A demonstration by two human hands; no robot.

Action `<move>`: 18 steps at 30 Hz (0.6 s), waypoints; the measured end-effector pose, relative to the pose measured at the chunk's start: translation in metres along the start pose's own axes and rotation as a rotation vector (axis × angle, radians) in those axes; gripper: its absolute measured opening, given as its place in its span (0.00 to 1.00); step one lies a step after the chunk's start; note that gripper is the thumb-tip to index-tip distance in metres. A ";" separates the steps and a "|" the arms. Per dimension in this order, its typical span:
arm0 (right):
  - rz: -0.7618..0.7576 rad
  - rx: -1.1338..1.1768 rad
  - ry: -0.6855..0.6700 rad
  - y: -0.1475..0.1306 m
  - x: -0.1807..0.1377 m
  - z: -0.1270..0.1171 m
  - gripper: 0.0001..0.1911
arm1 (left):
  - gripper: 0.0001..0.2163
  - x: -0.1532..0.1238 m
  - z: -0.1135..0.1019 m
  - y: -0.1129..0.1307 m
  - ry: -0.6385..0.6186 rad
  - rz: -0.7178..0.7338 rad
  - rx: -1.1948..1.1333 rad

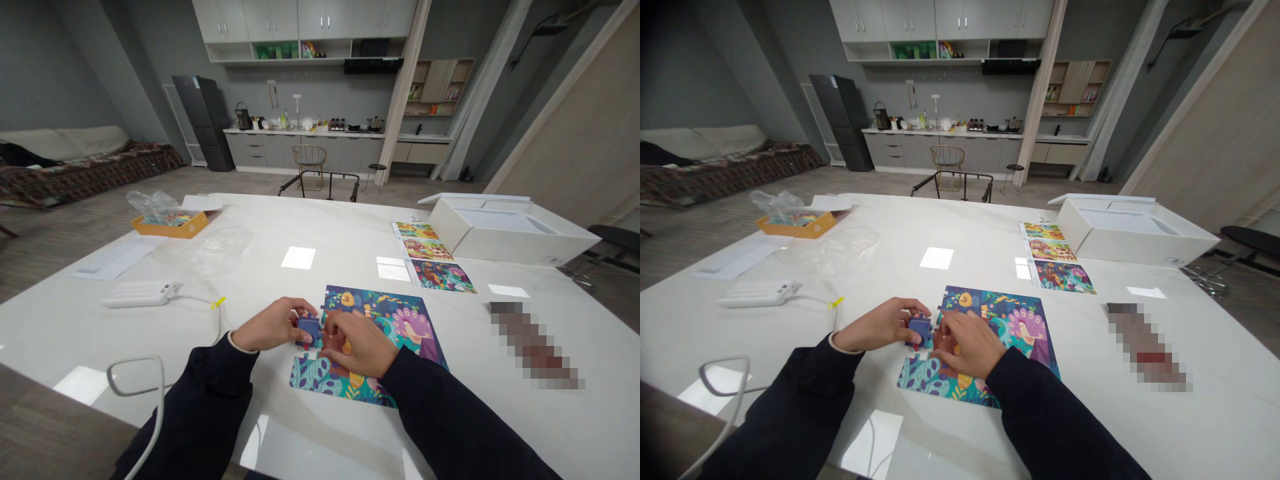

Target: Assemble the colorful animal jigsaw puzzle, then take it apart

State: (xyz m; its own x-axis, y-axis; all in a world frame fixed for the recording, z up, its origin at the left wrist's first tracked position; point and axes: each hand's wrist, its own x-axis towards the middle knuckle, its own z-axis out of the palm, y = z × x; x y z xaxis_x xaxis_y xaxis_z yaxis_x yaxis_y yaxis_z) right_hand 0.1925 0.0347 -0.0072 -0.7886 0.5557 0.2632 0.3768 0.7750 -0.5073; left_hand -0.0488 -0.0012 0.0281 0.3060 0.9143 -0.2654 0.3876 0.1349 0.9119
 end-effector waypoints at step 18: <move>0.079 0.010 -0.270 -0.023 -0.010 -0.013 0.26 | 0.27 -0.051 0.044 0.000 0.069 -0.087 0.657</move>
State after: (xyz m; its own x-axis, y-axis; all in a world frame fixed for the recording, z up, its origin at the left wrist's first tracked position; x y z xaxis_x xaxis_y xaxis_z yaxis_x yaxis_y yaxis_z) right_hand 0.1977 0.0151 0.0122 -0.8583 0.5132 -0.0046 0.4386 0.7287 -0.5260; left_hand -0.0265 -0.0641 0.0276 0.2019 0.9360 -0.2883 0.8643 -0.0318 0.5019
